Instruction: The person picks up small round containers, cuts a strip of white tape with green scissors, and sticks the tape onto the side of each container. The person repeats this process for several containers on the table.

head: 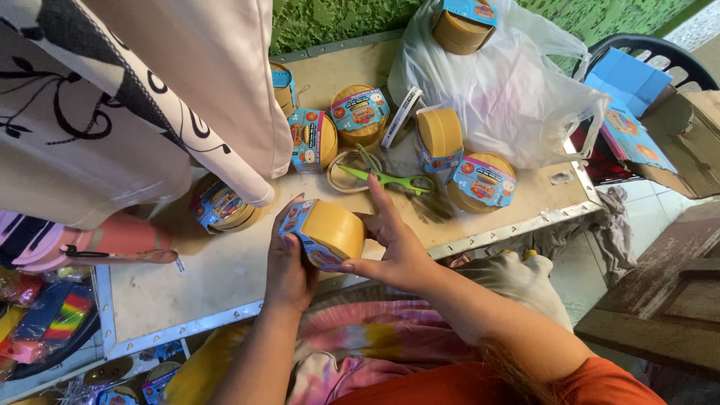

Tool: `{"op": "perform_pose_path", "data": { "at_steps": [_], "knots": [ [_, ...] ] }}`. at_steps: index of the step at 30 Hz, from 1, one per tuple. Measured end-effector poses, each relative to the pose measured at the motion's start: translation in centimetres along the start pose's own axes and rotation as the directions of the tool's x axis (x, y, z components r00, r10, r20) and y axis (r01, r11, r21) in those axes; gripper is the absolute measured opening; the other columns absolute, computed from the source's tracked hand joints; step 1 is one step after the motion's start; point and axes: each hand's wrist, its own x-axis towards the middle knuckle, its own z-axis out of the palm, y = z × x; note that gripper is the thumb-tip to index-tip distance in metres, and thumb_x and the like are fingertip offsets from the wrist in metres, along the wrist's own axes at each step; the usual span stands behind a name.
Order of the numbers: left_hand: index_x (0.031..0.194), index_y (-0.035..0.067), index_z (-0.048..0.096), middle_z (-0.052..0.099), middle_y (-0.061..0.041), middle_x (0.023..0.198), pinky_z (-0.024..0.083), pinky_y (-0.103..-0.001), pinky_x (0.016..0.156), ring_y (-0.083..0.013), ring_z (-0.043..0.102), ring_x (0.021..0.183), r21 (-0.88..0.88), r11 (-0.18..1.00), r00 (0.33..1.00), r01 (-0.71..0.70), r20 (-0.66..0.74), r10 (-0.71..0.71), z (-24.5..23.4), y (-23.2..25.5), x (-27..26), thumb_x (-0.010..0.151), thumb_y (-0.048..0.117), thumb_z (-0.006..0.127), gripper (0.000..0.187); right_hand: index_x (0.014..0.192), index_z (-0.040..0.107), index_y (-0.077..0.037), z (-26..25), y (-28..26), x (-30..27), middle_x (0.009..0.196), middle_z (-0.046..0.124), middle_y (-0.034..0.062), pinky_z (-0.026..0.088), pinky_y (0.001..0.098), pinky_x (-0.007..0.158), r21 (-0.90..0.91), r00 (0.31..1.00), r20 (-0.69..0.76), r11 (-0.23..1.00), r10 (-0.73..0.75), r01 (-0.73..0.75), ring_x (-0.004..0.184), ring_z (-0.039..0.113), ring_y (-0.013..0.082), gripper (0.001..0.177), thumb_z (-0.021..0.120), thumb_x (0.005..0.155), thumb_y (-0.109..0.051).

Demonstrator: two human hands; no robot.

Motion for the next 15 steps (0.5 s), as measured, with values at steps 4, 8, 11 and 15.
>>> {"op": "perform_pose_path", "data": {
  "at_steps": [4, 8, 11, 15],
  "knots": [
    [0.153, 0.008, 0.04, 0.056, -0.009, 0.141, 0.049, -0.044, 0.109, -0.0251, 0.056, 0.132, -0.003, 1.0, 1.0, 0.02, 0.009, -0.02, 0.3, 0.5, -0.5, 0.083, 0.06, 0.074, 0.094, 0.166, -0.013, -0.009, 0.4, 0.1, -0.7, 0.147, 0.059, 0.0248, 0.042, 0.0442, 0.12, -0.035, 0.999, 0.002, 0.998, -0.044, 0.044, 0.137, 0.06, 0.0291, 0.125, 0.085, 0.088, -0.012],
    [0.155, 0.005, 0.035, 0.05, -0.011, 0.148, 0.043, -0.046, 0.114, -0.0271, 0.05, 0.138, 0.037, 0.999, 0.999, -0.032, 0.038, 0.031, 0.9, 0.6, -0.9, 0.092, 0.05, 0.072, 0.086, 0.167, -0.006, -0.013, 0.7, 0.8, -0.3, 0.153, 0.05, 0.0204, 0.043, 0.0441, 0.117, 0.01, 0.993, -0.117, 1.0, 0.029, -0.029, 0.139, 0.056, 0.0285, 0.1, 0.068, 0.1, -0.011],
    [0.16, 0.002, 0.029, 0.044, -0.013, 0.157, 0.035, -0.045, 0.122, -0.027, 0.044, 0.146, 0.169, 0.979, 0.987, -0.115, 0.131, 0.093, 1.4, 0.6, -1.2, 0.099, 0.039, 0.067, 0.081, 0.165, 0.01, -0.015, 0.7, 1.6, 0.9, 0.153, 0.046, 0.0128, 0.049, 0.0465, 0.108, 0.358, 0.907, -0.314, 0.919, 0.282, -0.162, 0.134, 0.055, 0.0265, 0.078, 0.056, 0.103, -0.017],
    [0.162, -0.001, 0.026, 0.04, -0.017, 0.163, 0.028, -0.044, 0.127, -0.0271, 0.038, 0.152, 0.404, 0.882, 0.966, -0.242, 0.183, 0.181, 1.8, 1.0, -1.4, 0.101, 0.025, 0.066, 0.078, 0.161, 0.029, -0.018, -0.1, 2.1, 1.4, 0.144, 0.053, 0.0118, 0.049, 0.0503, 0.104, 0.783, 0.826, -0.254, 0.609, 0.503, -0.129, 0.127, 0.056, 0.0265, 0.066, 0.055, 0.101, -0.021]
  ]
}}
